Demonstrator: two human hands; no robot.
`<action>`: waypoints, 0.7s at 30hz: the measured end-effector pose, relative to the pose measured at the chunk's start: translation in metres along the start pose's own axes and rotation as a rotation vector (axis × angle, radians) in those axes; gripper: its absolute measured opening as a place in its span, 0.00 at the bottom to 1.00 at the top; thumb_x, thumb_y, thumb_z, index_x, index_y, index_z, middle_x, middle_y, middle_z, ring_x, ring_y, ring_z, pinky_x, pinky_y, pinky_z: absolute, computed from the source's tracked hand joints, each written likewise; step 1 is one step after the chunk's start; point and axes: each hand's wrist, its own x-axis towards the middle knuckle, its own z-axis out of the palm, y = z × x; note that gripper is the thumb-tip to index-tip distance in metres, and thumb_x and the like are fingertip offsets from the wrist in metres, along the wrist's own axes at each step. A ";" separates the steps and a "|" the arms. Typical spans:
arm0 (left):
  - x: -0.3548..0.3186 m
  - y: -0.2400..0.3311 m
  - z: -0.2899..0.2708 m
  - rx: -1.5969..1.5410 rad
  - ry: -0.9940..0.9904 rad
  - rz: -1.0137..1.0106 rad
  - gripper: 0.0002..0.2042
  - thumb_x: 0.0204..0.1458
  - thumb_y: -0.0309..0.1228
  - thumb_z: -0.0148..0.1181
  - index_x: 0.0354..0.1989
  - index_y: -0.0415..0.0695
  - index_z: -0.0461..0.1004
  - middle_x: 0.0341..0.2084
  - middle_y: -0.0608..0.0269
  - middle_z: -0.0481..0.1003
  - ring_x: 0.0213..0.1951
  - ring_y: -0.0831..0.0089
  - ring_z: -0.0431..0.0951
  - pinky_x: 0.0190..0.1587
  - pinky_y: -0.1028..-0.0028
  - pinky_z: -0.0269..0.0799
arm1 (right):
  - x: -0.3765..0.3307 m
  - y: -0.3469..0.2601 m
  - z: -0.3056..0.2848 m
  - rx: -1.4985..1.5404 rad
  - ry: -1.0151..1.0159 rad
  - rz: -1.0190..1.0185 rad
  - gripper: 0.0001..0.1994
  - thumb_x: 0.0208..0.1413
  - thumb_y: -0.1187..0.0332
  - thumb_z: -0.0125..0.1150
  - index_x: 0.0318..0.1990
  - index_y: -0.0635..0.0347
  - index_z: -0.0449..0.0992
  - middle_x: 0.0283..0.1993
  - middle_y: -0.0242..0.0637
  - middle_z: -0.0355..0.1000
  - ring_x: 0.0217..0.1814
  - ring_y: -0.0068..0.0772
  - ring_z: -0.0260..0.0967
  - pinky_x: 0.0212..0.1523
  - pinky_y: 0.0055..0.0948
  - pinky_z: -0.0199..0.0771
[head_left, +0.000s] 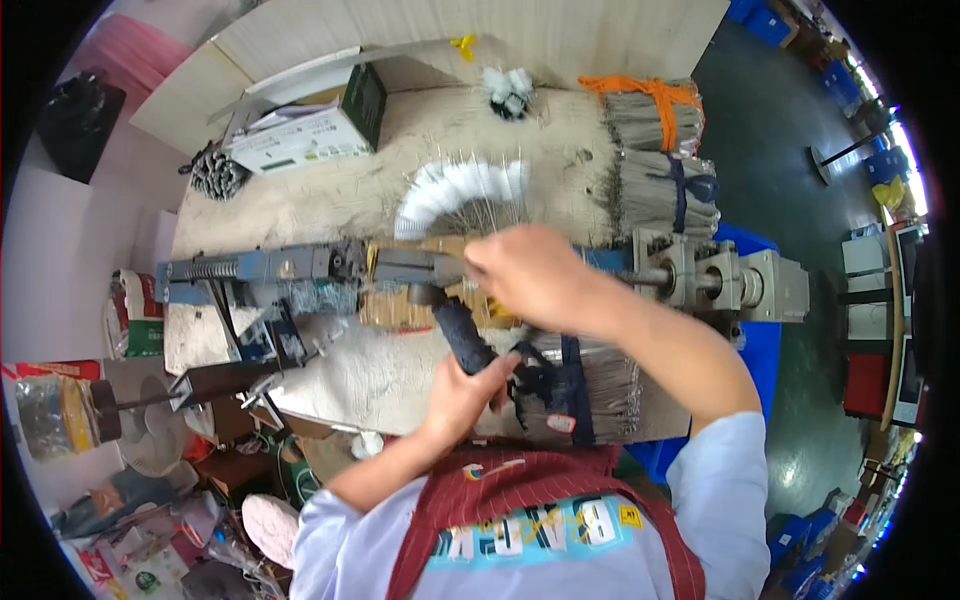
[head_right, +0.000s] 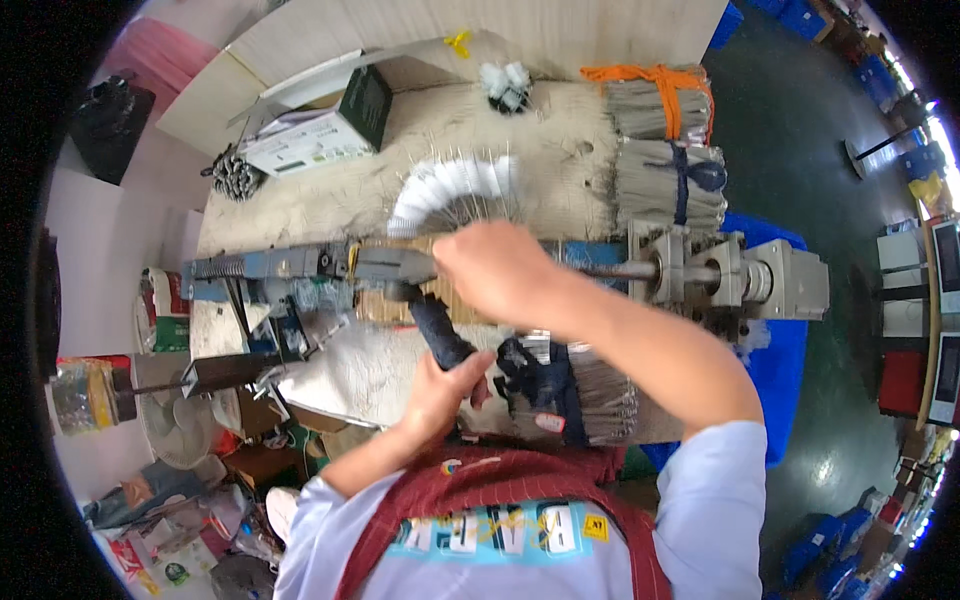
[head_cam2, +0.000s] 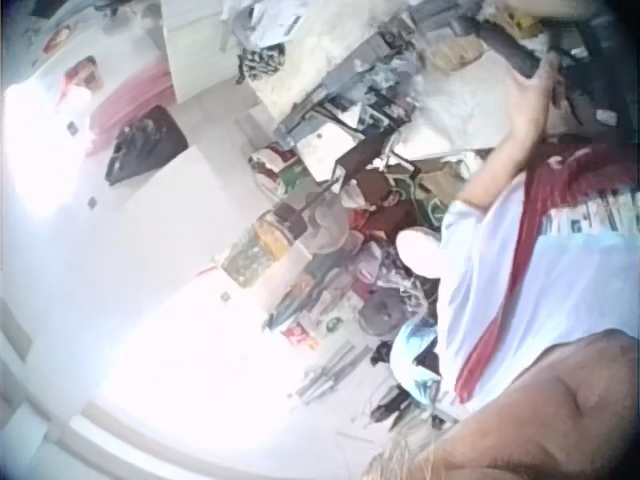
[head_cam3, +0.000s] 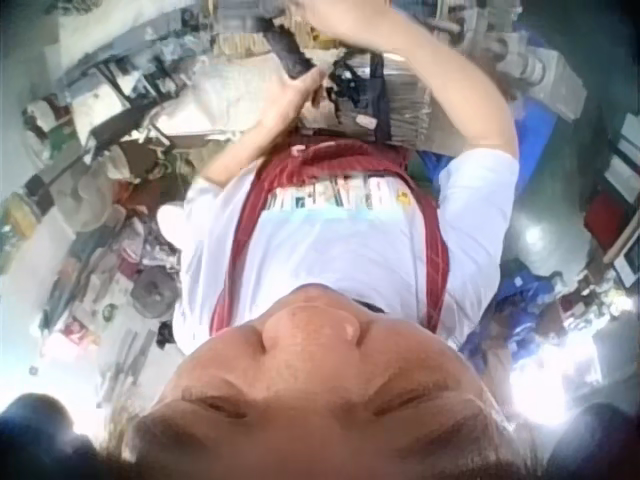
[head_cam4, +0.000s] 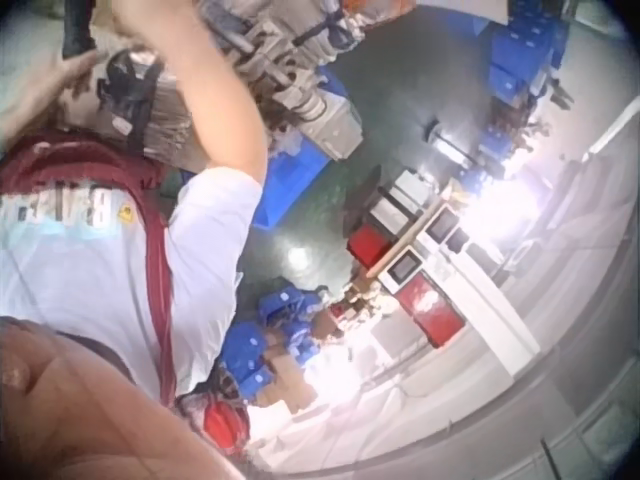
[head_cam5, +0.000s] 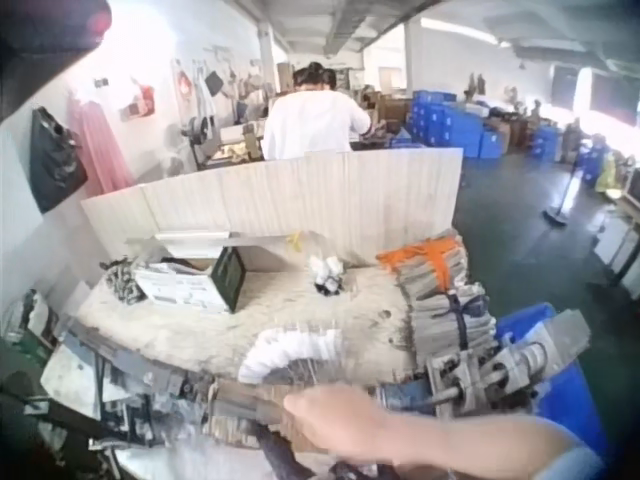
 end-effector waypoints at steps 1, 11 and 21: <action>-0.001 -0.006 0.004 0.005 0.046 0.016 0.13 0.50 0.33 0.65 0.20 0.38 0.74 0.14 0.62 0.74 0.16 0.76 0.72 0.20 0.72 0.68 | -0.011 -0.012 0.002 -0.136 0.207 -0.100 0.08 0.51 0.69 0.57 0.30 0.66 0.75 0.30 0.48 0.75 0.34 0.50 0.77 0.31 0.43 0.77; 0.028 -0.066 -0.032 0.705 0.246 0.453 0.26 0.44 0.28 0.64 0.51 0.32 0.62 0.25 0.37 0.76 0.30 0.39 0.78 0.32 0.52 0.75 | -0.047 -0.017 0.078 0.037 -0.024 -0.030 0.17 0.58 0.57 0.58 0.34 0.65 0.70 0.32 0.48 0.71 0.29 0.52 0.74 0.28 0.44 0.76; -0.020 -0.056 -0.143 -0.152 0.599 0.177 0.13 0.63 0.36 0.54 0.36 0.36 0.72 0.25 0.62 0.74 0.26 0.75 0.76 0.28 0.77 0.68 | -0.061 0.029 0.058 -0.149 0.274 0.027 0.13 0.47 0.78 0.62 0.39 0.62 0.66 0.43 0.45 0.70 0.45 0.50 0.73 0.38 0.45 0.76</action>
